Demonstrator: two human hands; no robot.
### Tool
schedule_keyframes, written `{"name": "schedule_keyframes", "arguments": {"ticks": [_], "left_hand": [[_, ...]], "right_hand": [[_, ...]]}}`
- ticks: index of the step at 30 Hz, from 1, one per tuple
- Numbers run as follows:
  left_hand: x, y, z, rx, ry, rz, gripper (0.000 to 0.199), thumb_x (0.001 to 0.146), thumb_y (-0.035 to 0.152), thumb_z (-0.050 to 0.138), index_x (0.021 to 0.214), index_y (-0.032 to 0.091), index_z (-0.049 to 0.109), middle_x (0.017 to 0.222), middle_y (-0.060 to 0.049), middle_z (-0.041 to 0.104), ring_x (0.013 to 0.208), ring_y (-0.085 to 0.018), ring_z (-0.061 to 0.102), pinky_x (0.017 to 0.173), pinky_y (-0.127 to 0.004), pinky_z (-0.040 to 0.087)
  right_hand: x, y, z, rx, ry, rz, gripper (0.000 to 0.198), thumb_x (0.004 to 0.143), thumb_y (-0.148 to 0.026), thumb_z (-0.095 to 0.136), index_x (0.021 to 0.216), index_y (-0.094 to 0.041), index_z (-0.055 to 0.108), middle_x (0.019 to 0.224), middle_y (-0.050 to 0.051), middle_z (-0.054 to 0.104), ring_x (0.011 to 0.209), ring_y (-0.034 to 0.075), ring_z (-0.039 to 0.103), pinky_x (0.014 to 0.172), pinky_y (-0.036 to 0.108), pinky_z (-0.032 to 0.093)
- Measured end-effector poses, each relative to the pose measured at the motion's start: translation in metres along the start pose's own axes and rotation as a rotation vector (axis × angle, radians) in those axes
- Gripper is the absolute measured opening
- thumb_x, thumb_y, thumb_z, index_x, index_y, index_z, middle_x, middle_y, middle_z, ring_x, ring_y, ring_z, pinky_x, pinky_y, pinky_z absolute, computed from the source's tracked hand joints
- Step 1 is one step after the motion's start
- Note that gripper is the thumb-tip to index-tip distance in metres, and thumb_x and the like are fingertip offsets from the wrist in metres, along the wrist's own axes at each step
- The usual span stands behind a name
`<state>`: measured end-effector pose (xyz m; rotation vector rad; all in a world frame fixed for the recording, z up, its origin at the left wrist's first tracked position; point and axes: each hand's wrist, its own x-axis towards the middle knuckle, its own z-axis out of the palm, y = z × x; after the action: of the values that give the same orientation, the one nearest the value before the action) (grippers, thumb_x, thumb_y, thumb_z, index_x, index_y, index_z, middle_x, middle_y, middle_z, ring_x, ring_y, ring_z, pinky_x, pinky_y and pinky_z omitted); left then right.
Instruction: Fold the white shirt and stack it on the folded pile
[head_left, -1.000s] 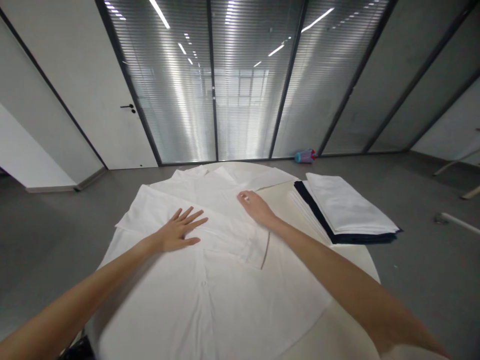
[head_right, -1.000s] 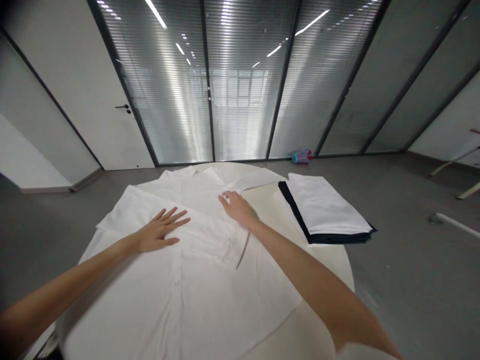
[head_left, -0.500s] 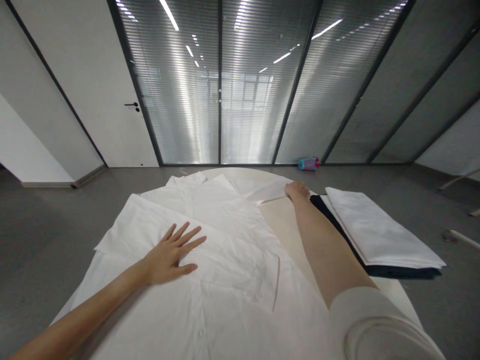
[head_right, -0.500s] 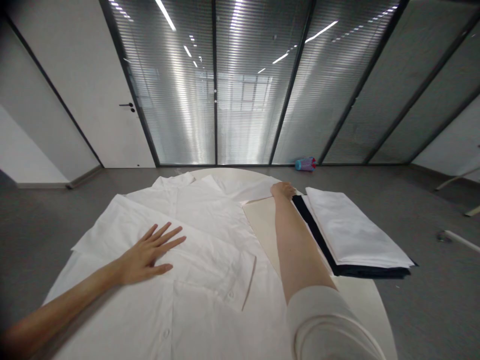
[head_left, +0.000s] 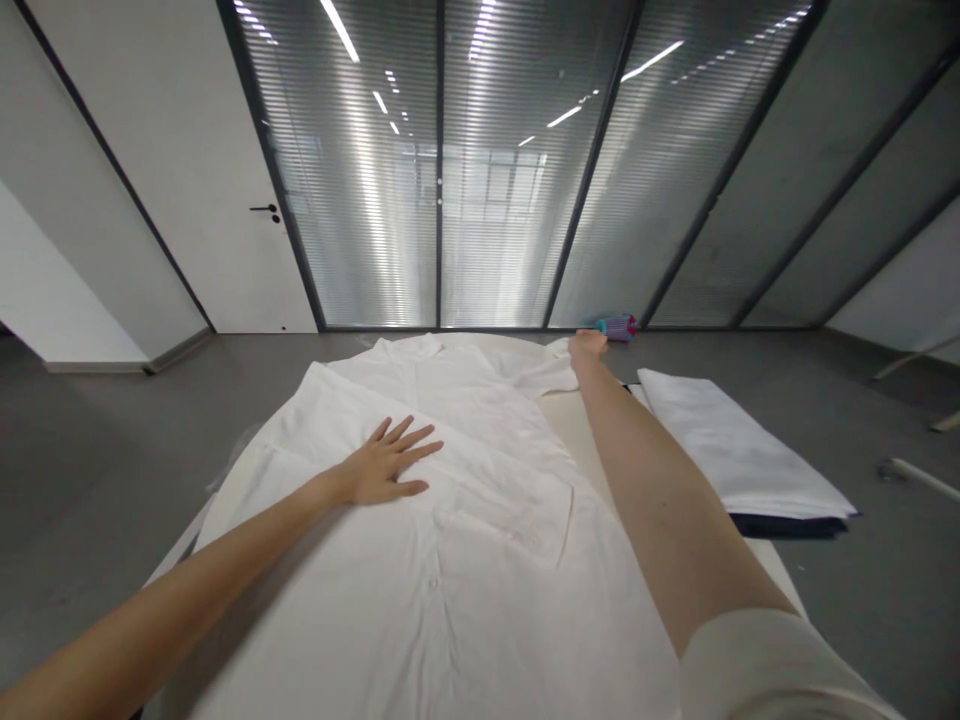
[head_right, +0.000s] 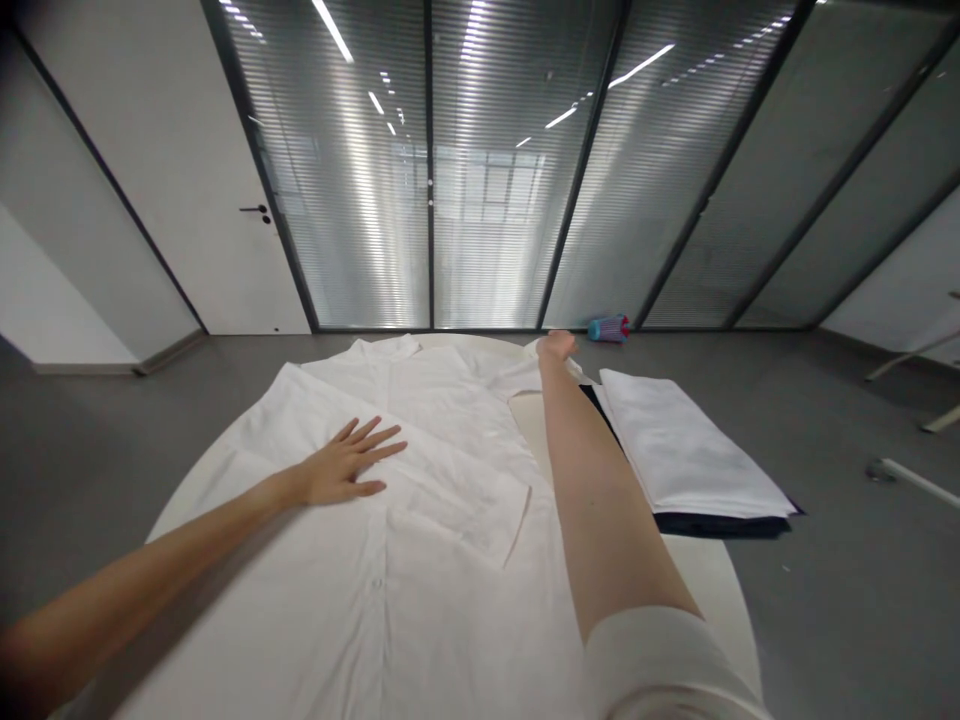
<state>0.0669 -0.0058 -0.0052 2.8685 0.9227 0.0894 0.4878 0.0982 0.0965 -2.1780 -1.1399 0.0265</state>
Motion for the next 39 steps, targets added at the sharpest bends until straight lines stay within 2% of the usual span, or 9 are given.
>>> {"name": "schedule_keyframes", "arguments": {"ticks": [4, 7, 11, 16, 21, 26, 32, 36, 39], "left_hand": [[0.009, 0.001, 0.000, -0.026, 0.001, 0.009, 0.068, 0.096, 0.067, 0.041, 0.157, 0.043, 0.024, 0.166, 0.003, 0.018, 0.154, -0.035, 0.008, 0.121, -0.062, 0.003], [0.008, -0.002, 0.004, -0.206, 0.070, -0.011, 0.068, 0.092, 0.070, 0.046, 0.154, 0.042, 0.035, 0.164, 0.001, 0.029, 0.153, -0.033, 0.015, 0.123, -0.059, 0.003], [0.014, -0.013, 0.004, -0.614, 0.406, -0.242, 0.066, 0.102, 0.063, 0.020, 0.159, 0.031, 0.021, 0.157, -0.011, 0.041, 0.146, -0.024, 0.038, 0.119, -0.047, 0.032], [0.025, -0.036, -0.016, -1.248, 0.741, -0.741, 0.069, 0.101, 0.063, 0.022, 0.158, 0.027, 0.007, 0.153, -0.020, 0.040, 0.116, -0.024, 0.066, 0.090, -0.040, 0.059], [0.039, -0.071, -0.032, -0.947, 0.653, -0.988, 0.087, 0.093, 0.046, 0.057, 0.159, 0.026, 0.004, 0.142, -0.020, 0.050, 0.108, -0.028, 0.069, 0.085, -0.042, 0.061], [0.068, -0.103, -0.046, -0.021, 0.381, -0.700, 0.070, 0.088, 0.010, 0.048, 0.156, 0.016, 0.031, 0.159, -0.019, 0.030, 0.145, -0.030, 0.037, 0.114, -0.043, 0.041], [0.110, -0.111, -0.062, 0.122, 0.048, -0.387, 0.075, 0.078, -0.002, 0.047, 0.145, 0.031, 0.051, 0.159, -0.003, 0.039, 0.148, -0.025, 0.031, 0.118, -0.042, 0.031], [0.125, -0.105, -0.070, 0.217, -0.139, -0.316, 0.070, 0.074, 0.004, 0.058, 0.138, 0.032, 0.058, 0.138, -0.009, 0.060, 0.130, -0.031, 0.051, 0.109, -0.053, 0.036], [0.121, -0.100, -0.085, 0.278, -0.204, -0.326, 0.072, 0.067, 0.016, 0.073, 0.136, 0.031, 0.060, 0.134, -0.014, 0.059, 0.125, -0.037, 0.052, 0.105, -0.060, 0.034]], "right_hand": [[-0.013, -0.034, -0.011, 0.054, 0.125, -0.063, 0.028, 0.099, -0.017, 0.051, 0.125, -0.013, 0.062, 0.128, 0.012, 0.059, 0.121, 0.024, 0.054, 0.104, 0.043, 0.045], [-0.052, -0.067, -0.002, 0.118, 0.099, -0.339, 0.041, 0.093, -0.002, 0.038, 0.120, -0.015, 0.066, 0.133, 0.010, 0.054, 0.122, 0.018, 0.049, 0.107, 0.032, 0.039], [-0.143, -0.084, 0.016, 0.004, -0.410, -1.031, 0.041, 0.088, 0.001, 0.039, 0.110, -0.017, 0.068, 0.123, 0.008, 0.056, 0.099, 0.017, 0.057, 0.095, 0.030, 0.044], [-0.220, -0.054, 0.021, -0.297, -0.717, -1.370, 0.028, 0.096, -0.009, 0.042, 0.105, -0.019, 0.067, 0.116, 0.008, 0.060, 0.093, 0.019, 0.058, 0.082, 0.030, 0.047], [-0.234, -0.025, 0.015, -0.365, -0.529, -1.448, 0.027, 0.097, -0.007, 0.043, 0.105, -0.017, 0.067, 0.120, 0.012, 0.062, 0.105, 0.023, 0.056, 0.090, 0.036, 0.045], [-0.248, -0.009, -0.003, -0.308, -0.454, -1.461, 0.019, 0.096, -0.010, 0.052, 0.098, -0.013, 0.070, 0.117, 0.013, 0.065, 0.112, 0.026, 0.053, 0.093, 0.039, 0.044], [-0.260, 0.017, -0.018, -0.221, -0.453, -1.496, 0.018, 0.098, -0.016, 0.053, 0.098, -0.015, 0.070, 0.113, 0.011, 0.065, 0.108, 0.025, 0.054, 0.091, 0.038, 0.044], [-0.261, 0.033, -0.020, -0.199, -0.441, -1.465, 0.018, 0.098, -0.017, 0.053, 0.105, -0.015, 0.070, 0.112, 0.011, 0.066, 0.107, 0.025, 0.055, 0.092, 0.039, 0.045], [-0.261, 0.039, -0.018, -0.179, -0.445, -1.439, 0.020, 0.099, -0.019, 0.053, 0.111, -0.015, 0.069, 0.114, 0.011, 0.065, 0.109, 0.025, 0.055, 0.093, 0.040, 0.046]]}}
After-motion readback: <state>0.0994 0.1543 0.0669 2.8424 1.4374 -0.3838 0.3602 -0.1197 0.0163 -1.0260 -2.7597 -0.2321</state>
